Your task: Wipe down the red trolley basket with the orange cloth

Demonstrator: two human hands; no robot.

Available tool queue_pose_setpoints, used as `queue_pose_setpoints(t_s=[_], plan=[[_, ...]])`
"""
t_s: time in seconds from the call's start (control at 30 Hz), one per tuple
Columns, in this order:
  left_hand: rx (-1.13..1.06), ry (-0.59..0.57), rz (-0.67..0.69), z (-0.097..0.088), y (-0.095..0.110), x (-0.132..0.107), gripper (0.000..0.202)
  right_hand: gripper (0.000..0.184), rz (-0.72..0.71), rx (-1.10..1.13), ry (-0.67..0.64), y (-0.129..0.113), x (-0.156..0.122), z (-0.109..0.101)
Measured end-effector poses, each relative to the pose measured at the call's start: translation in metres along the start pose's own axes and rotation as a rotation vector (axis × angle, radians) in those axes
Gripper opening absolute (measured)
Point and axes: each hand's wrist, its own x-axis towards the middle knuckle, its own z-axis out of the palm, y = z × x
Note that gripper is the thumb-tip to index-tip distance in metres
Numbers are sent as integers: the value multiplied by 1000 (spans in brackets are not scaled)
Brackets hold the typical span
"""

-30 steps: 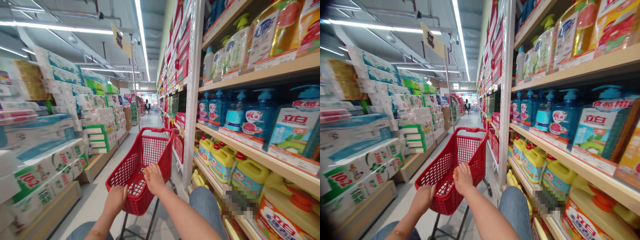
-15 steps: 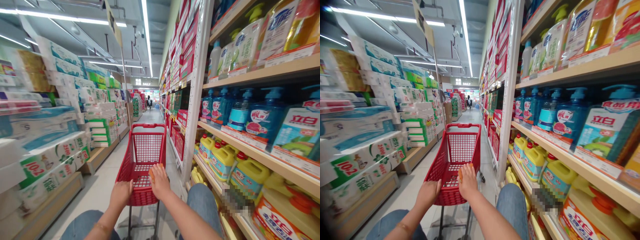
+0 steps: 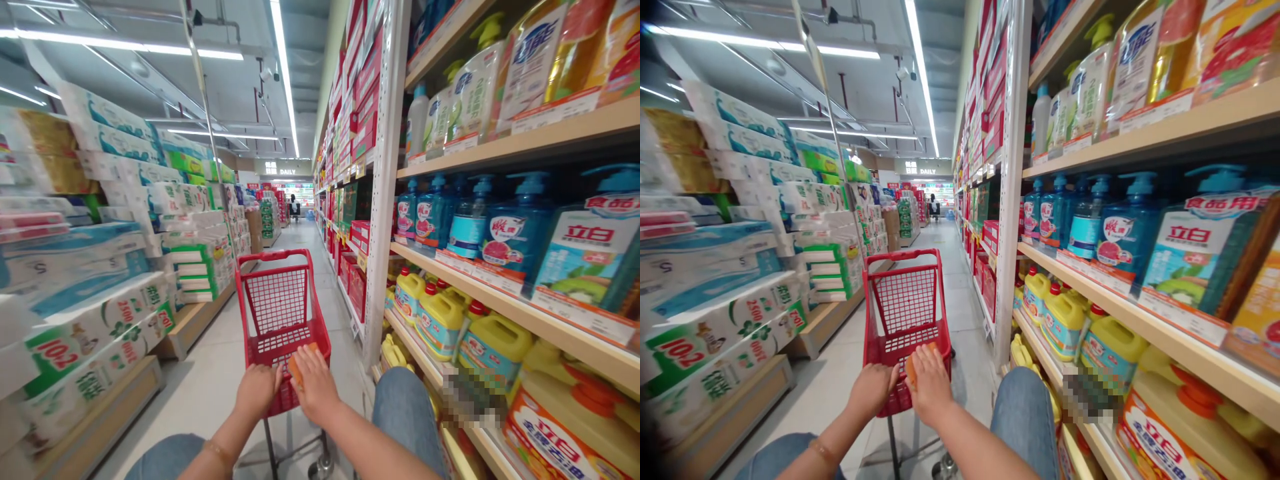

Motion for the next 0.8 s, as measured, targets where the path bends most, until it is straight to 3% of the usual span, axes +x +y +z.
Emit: queue_pose_setpoints(t_s=[0.17,0.3,0.43,0.53,0.67,0.8], plan=[[-115,131,155,-6,-14,2,45,45,53,10,3,26,0,-11],[-142,230,96,4,-2,9,42,43,206,-25,66,26,6,-8],[-123,216,68,9,25,15,42,44,100,42,5,7,3,-1],[-151,147,158,2,27,17,43,43,57,63,-21,18,0,-8],[-167,183,130,-5,11,22,42,43,163,12,5,49,5,-17],[-150,238,56,-3,14,26,38,43,268,-7,57,34,6,-6]])
